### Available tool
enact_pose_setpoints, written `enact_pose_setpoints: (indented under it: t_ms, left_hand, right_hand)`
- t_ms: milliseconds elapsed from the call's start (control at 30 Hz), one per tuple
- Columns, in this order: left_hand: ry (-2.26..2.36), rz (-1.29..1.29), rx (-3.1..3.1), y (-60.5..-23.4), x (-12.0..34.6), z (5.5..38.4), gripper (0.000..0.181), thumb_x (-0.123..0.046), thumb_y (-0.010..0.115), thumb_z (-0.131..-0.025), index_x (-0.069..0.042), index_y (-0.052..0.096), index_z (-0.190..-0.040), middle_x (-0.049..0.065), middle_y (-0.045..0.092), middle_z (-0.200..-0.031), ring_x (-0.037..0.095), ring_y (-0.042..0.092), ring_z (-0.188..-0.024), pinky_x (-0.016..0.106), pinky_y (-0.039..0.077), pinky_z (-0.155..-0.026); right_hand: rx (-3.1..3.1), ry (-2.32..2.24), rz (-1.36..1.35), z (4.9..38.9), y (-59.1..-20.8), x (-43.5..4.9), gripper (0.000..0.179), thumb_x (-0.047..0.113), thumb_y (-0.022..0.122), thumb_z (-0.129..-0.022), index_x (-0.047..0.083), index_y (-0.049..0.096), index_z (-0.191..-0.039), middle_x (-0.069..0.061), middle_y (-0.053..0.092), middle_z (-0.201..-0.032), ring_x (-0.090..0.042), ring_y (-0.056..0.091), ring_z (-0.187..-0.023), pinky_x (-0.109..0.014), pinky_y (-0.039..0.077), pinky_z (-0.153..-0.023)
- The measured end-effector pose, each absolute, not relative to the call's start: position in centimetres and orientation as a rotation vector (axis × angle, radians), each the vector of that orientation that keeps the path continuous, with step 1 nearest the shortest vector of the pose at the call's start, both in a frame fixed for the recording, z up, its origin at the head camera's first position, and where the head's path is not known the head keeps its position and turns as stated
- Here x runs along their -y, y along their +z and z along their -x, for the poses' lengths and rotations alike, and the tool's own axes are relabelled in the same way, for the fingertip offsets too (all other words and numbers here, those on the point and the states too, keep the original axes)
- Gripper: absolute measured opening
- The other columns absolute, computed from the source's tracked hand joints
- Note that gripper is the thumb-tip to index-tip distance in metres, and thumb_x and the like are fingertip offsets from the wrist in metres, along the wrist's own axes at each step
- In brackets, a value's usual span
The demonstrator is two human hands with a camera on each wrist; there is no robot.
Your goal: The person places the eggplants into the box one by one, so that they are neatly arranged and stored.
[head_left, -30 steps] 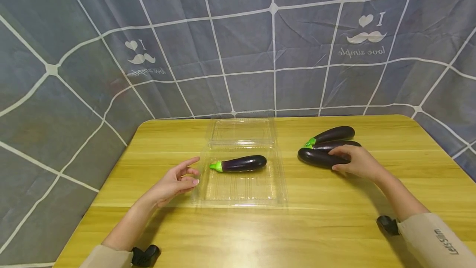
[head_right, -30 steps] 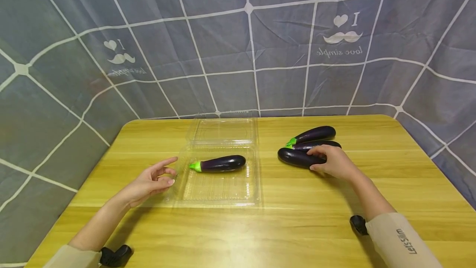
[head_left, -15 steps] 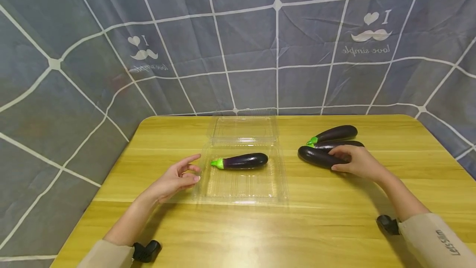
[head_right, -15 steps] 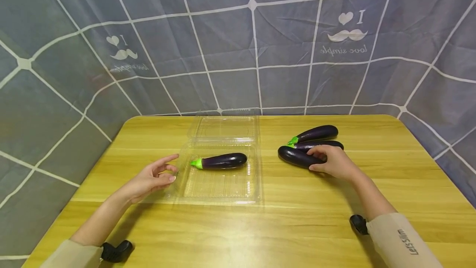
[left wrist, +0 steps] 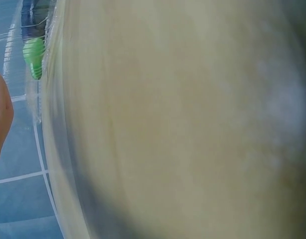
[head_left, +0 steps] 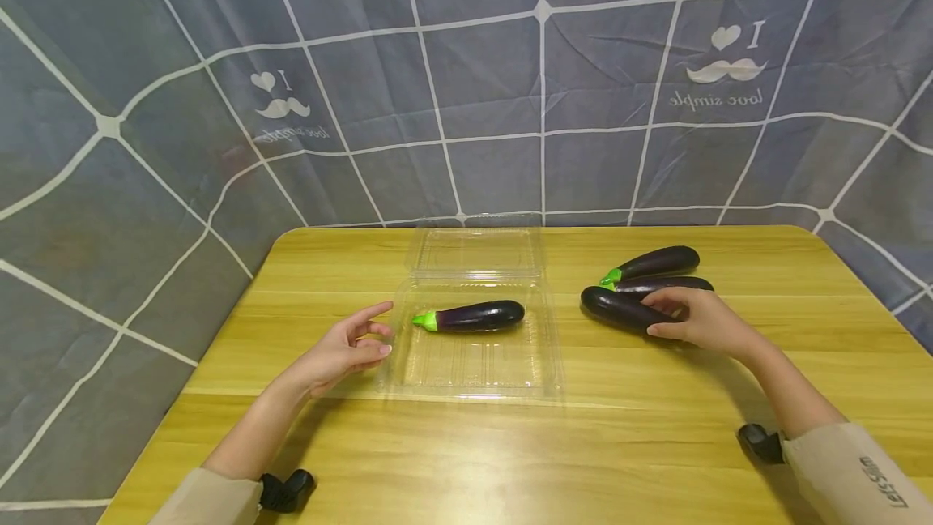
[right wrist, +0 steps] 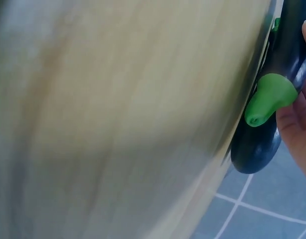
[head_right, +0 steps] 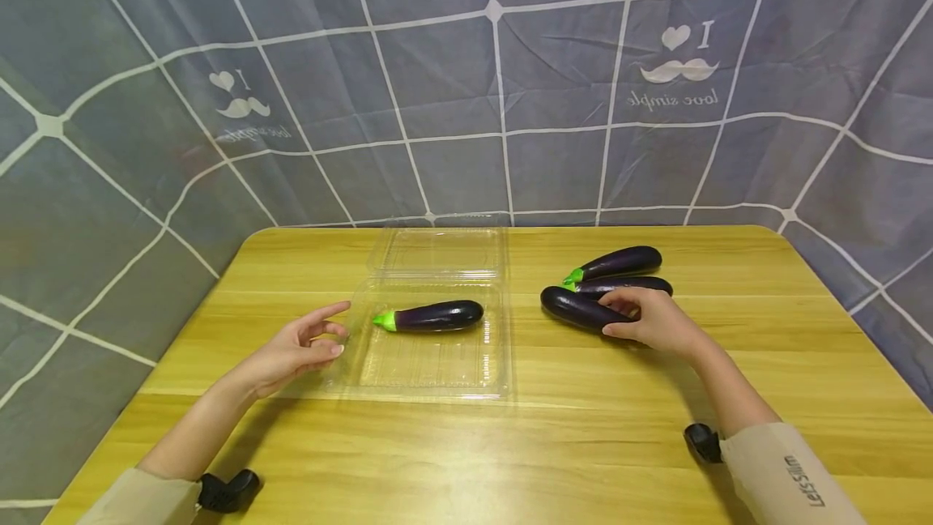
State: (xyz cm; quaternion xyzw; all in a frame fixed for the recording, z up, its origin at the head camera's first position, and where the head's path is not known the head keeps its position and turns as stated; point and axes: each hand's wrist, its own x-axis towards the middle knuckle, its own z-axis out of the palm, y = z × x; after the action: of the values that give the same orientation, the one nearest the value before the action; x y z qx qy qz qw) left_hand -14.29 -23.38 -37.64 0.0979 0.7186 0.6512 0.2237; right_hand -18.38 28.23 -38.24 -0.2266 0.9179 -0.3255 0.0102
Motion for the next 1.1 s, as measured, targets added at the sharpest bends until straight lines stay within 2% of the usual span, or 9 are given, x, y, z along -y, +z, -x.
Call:
enact_pose_setpoints:
  t_ms: [267,600,1100]
  left_hand:
    - [1.801,-0.267,-1.983,-37.6,23.4,14.2,0.075,-0.003,0.061,-0.088,-0.003,0.017,-0.148,0.008,0.044,-0.112,0.013,0.055,-0.088,0.025,0.05,-0.076]
    - [1.804,-0.268,-1.985,-37.6,23.4,14.2,0.074,-0.003,0.061,-0.088,-0.003,0.017,-0.148,0.008,0.044,-0.112,0.011,0.055,-0.087,0.025,0.05,-0.077]
    - [1.8,-0.253,-1.983,-37.4,23.3,14.2,0.075,-0.004,0.062,-0.088,-0.003,0.017,-0.148,0.008,0.044,-0.112,0.011,0.055,-0.087,0.025,0.049,-0.077]
  right_hand:
    - [-2.869,-1.077,0.704,18.1,-37.7,-27.9,0.034,0.016,0.077,-0.077,0.003,0.066,-0.106,-0.005,0.063,-0.09,-0.006,0.054,-0.08,-0.023,0.048,-0.065]
    - [-2.83,-1.11,0.663,18.0,-36.6,-27.1,0.039,0.02,0.077,-0.077,0.003,0.065,-0.111,-0.008,0.064,-0.099,-0.01,0.057,-0.085,-0.021,0.047,-0.069]
    - [-2.749,-1.141,0.732,18.5,-34.7,-25.2,0.039,0.024,0.078,-0.076,0.007,0.065,-0.109,-0.003,0.061,-0.088,-0.012,0.058,-0.074,-0.026,0.049,-0.063]
